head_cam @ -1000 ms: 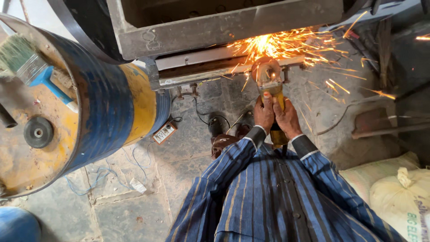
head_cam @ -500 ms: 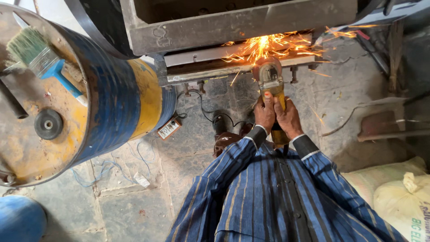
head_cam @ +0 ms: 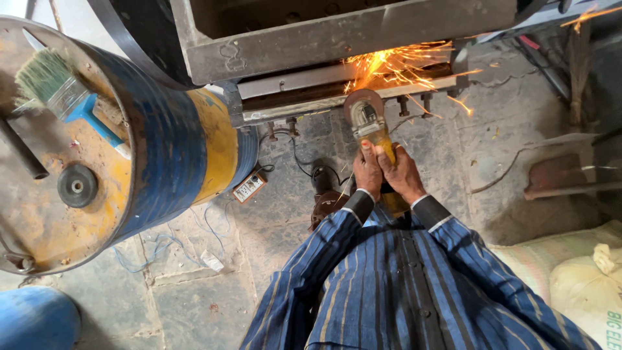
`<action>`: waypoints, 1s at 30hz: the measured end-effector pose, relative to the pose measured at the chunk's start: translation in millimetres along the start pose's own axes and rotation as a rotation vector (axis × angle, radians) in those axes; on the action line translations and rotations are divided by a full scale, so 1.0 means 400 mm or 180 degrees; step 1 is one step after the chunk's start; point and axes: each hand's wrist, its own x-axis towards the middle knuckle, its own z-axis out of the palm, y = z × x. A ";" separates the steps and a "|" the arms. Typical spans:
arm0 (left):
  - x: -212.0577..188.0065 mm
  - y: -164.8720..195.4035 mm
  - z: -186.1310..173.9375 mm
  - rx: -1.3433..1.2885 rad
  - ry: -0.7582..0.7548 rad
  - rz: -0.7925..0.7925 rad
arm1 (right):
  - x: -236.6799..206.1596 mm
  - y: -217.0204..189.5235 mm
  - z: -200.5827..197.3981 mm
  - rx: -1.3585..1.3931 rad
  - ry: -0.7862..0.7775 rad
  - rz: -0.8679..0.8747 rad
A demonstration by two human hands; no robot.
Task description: The person holds an angle grinder with both hands and grinds the edge of a long metal bar mounted on a machine, producing sparks. They then set the grinder on a drum, reposition the bar, and use a hand tool to scrape and adjust components inside the machine housing.
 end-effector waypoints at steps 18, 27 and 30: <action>-0.004 -0.062 0.064 0.0260 -0.0152 -0.0207 | 0.004 0.150 -0.023 0.0154 0.0094 0.0240; 0.000 -0.085 0.134 0.0183 -0.0328 -0.0085 | 0.021 0.192 -0.073 0.0294 0.0177 0.0390; -0.006 -0.088 0.161 0.0432 -0.0315 -0.0006 | 0.020 0.198 -0.099 0.0356 0.0221 0.0361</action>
